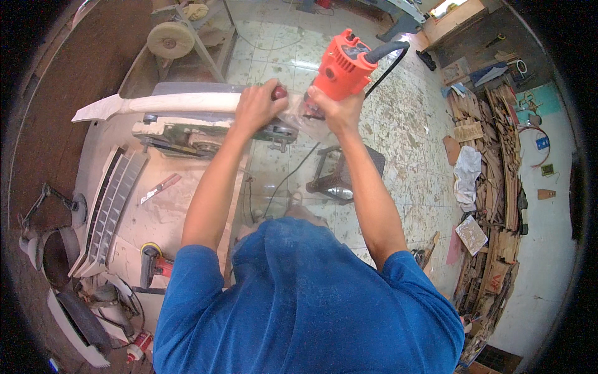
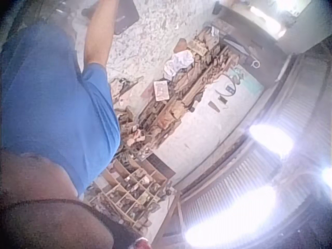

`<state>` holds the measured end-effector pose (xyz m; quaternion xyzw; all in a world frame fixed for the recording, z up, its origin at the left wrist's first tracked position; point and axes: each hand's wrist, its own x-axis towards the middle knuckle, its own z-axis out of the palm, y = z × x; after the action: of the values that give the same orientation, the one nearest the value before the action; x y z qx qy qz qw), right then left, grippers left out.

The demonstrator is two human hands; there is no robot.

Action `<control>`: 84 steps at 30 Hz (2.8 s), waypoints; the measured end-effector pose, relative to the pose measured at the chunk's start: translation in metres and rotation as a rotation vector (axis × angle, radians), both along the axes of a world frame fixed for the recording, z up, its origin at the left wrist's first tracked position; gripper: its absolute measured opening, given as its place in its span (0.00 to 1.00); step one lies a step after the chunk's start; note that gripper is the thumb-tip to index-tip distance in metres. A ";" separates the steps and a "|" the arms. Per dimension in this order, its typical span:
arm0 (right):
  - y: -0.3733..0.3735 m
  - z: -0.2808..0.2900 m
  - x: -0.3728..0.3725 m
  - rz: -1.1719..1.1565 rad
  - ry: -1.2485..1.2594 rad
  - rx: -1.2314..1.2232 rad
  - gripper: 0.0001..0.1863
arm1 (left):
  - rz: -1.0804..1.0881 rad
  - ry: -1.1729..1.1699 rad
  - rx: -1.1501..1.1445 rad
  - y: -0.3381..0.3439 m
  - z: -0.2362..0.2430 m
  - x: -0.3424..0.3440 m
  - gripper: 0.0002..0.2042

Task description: The person uses a handheld router to shape the edges of a wooden piece by hand. They guide the tool along the contours of the wood while it sits on a workbench.

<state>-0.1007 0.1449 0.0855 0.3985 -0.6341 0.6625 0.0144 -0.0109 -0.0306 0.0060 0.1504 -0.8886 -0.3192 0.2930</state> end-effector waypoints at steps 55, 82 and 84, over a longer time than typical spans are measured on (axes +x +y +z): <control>0.010 -0.003 0.002 -0.081 0.039 0.100 0.24 | -0.060 -0.047 0.018 0.003 0.011 0.005 0.16; 0.187 -0.045 -0.111 -0.528 -0.514 -0.486 0.15 | -0.258 -0.456 -0.284 0.018 0.045 0.011 0.39; 0.186 -0.062 -0.130 -0.549 -0.573 -0.548 0.18 | -0.211 -0.475 -0.304 0.024 0.050 0.015 0.39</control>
<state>-0.2305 0.3309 0.0237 -0.0008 -0.4963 0.8601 0.1178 0.0041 -0.0070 0.0564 0.0821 -0.9806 -0.1672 0.0615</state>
